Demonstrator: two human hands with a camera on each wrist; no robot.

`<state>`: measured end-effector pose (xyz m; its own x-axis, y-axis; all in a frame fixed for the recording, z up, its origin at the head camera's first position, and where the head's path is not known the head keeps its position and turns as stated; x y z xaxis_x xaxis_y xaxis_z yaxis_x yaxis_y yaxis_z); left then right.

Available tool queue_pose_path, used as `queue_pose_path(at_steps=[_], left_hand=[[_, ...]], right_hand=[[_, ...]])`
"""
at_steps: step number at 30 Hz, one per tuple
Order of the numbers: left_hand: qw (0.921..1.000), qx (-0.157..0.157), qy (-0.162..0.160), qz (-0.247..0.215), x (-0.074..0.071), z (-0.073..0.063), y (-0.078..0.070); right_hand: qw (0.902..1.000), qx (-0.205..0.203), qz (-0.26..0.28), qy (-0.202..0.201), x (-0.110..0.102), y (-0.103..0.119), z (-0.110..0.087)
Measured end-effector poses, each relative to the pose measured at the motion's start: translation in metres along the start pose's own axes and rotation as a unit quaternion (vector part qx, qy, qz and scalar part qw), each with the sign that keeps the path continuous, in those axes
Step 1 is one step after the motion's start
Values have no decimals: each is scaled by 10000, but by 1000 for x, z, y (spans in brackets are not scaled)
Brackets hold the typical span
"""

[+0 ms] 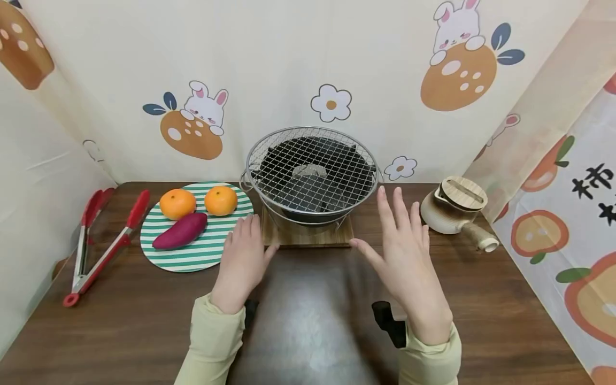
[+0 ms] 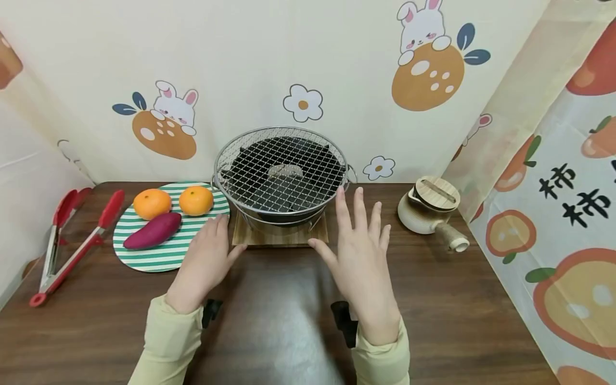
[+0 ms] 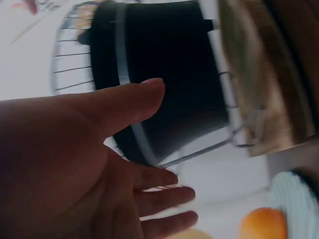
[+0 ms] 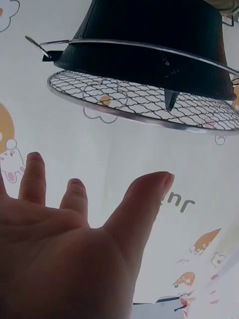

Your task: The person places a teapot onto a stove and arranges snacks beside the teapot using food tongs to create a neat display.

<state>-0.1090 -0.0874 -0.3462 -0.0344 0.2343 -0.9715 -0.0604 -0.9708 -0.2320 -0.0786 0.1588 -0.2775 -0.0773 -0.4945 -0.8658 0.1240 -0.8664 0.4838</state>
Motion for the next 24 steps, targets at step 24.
queue_pose_path(at_steps=[24], left_hand=[[9943,516,-925,140,44,31,14]], right_hand=[[9998,-121,-112,-108,11,-1,7]])
Point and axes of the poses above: each hand's wrist, its own z-axis towards the middle knuckle, its own x-axis out of the palm, y = z × x, the point moved 1 cm from there along z, towards the middle knuckle, and after that the axes turned 6 degrees about z, right-handed, at the moved point
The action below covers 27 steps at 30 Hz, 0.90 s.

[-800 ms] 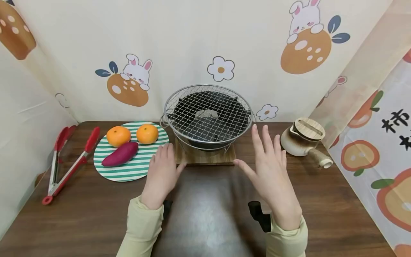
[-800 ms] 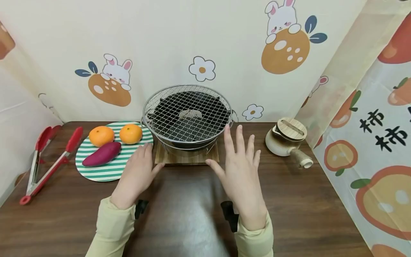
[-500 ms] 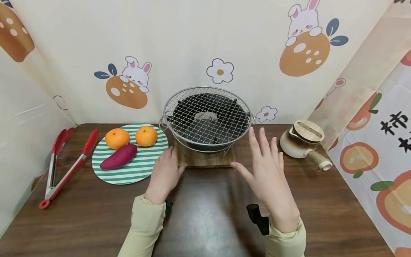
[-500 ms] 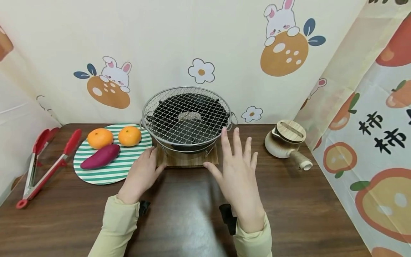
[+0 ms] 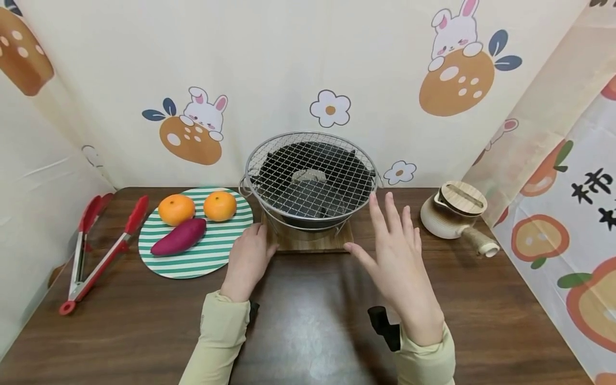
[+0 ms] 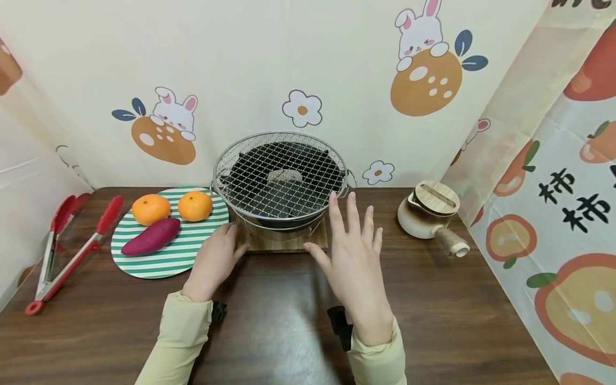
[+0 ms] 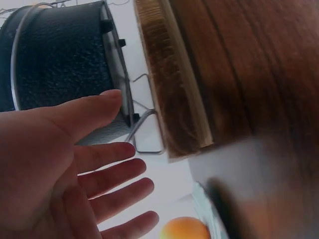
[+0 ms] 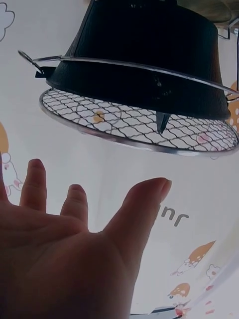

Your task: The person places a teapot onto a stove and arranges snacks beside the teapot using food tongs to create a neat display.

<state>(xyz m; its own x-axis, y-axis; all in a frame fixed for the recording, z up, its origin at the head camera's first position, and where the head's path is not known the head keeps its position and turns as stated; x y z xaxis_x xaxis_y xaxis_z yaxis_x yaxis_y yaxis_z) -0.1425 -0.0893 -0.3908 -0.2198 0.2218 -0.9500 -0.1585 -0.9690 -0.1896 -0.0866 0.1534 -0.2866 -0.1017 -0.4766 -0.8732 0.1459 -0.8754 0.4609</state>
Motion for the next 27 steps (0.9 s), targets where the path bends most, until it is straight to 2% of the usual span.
queue_pose_path(at_steps=[8,20,27], left_hand=[[9999,-105,81,39,8,4,3],[9997,-154,205,-37,14,3,3],[9999,-149,-26,-62,15,2,6]], right_hand=[[9994,-76,-52,-340,5,-4,7],[9969,-114,-140,-769,11,-18,16],[9937,-265,-403,-1010,10,-33,20]])
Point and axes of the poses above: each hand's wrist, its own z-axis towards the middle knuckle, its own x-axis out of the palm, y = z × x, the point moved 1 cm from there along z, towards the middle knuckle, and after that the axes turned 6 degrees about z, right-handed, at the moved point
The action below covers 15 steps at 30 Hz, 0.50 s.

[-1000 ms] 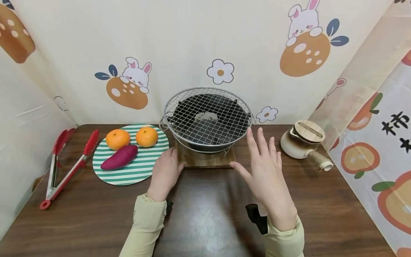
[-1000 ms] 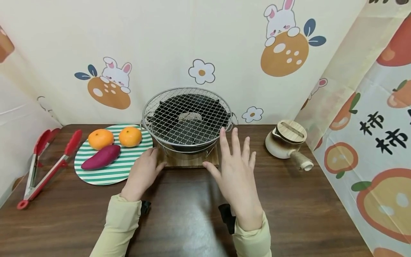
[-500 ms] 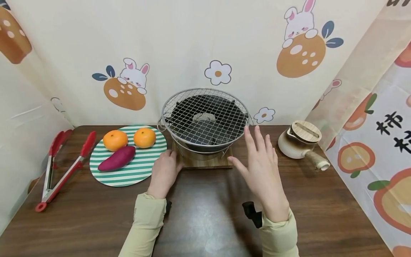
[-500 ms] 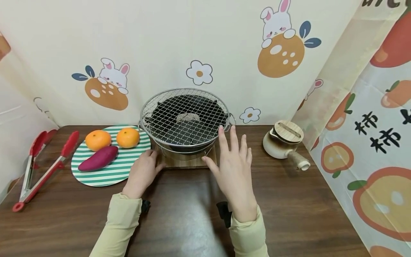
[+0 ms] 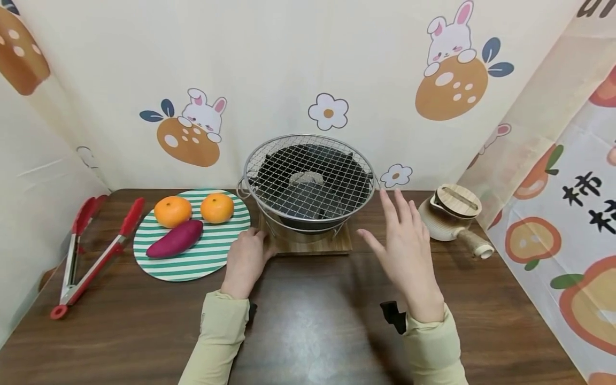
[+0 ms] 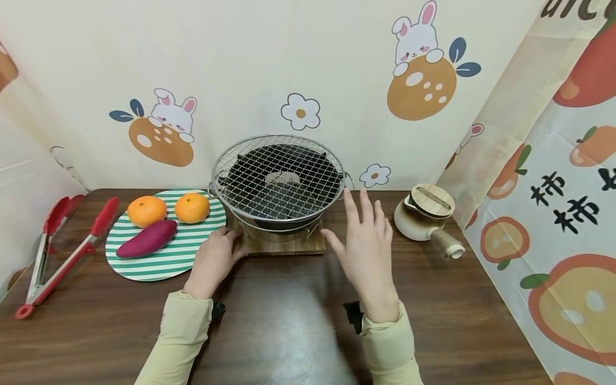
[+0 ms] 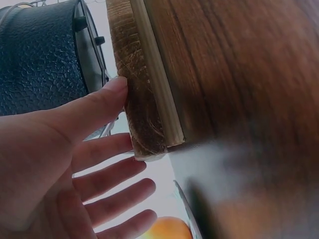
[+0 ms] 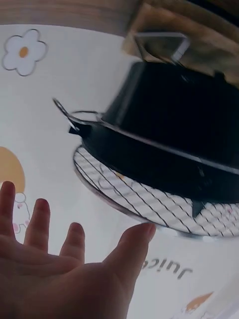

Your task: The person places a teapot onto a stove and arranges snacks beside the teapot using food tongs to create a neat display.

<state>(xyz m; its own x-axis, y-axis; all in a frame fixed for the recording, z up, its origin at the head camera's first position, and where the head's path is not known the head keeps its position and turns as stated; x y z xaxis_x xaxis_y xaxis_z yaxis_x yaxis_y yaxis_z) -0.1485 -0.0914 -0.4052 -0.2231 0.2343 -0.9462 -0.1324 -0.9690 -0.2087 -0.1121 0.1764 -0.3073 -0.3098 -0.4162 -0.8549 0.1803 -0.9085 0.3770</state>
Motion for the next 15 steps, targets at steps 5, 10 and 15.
queue_pose_path(at_steps=[5,10,15], left_hand=[[9999,-42,102,1,0,0,1],[9998,-49,145,-112,0,1,1],[9996,-76,155,-233,2,2,0]], right_hand=[[9993,-131,-211,-296,-1,-15,3],[9975,-208,-326,-595,-1,-29,5],[9968,-129,-411,-680,-1,-46,5]])
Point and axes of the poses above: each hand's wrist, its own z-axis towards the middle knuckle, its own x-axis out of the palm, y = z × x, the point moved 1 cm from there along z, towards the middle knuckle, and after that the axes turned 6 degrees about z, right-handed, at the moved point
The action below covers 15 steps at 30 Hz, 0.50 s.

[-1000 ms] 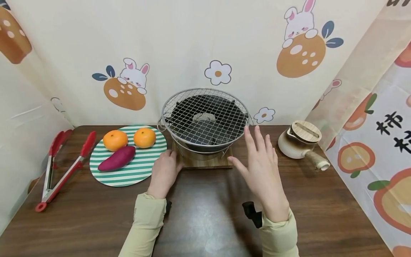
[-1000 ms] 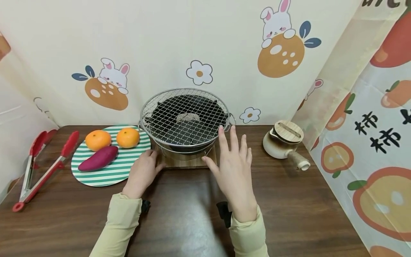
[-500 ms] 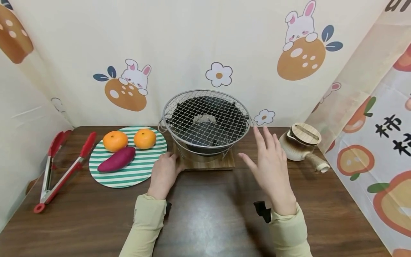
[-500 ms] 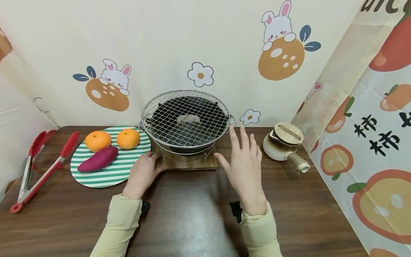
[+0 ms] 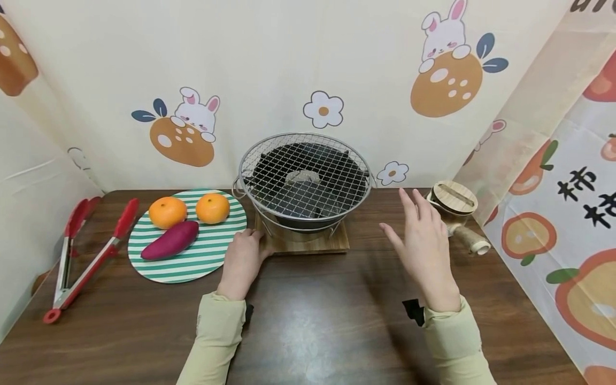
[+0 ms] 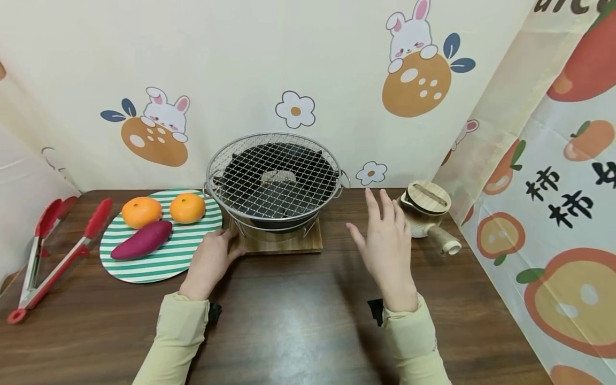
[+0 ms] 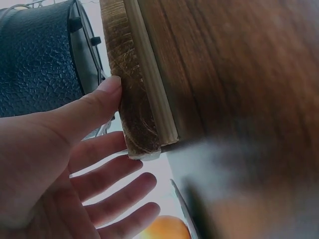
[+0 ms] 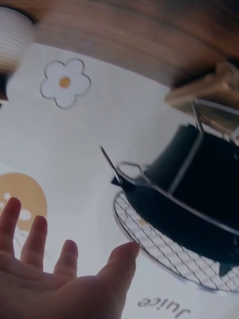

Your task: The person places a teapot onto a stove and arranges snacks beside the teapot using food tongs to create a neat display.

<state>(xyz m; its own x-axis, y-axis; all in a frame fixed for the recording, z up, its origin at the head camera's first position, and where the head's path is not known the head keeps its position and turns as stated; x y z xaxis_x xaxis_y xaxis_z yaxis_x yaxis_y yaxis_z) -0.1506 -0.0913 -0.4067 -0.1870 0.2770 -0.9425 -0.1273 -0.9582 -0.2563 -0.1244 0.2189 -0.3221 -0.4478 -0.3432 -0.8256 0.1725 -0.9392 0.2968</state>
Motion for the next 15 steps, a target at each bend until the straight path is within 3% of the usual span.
queue_pose_path(at_steps=[15], left_hand=[[9999,65,70,-57,1,-1,1]], right_hand=[[9990,371,-206,-112,-3,-64,-8]])
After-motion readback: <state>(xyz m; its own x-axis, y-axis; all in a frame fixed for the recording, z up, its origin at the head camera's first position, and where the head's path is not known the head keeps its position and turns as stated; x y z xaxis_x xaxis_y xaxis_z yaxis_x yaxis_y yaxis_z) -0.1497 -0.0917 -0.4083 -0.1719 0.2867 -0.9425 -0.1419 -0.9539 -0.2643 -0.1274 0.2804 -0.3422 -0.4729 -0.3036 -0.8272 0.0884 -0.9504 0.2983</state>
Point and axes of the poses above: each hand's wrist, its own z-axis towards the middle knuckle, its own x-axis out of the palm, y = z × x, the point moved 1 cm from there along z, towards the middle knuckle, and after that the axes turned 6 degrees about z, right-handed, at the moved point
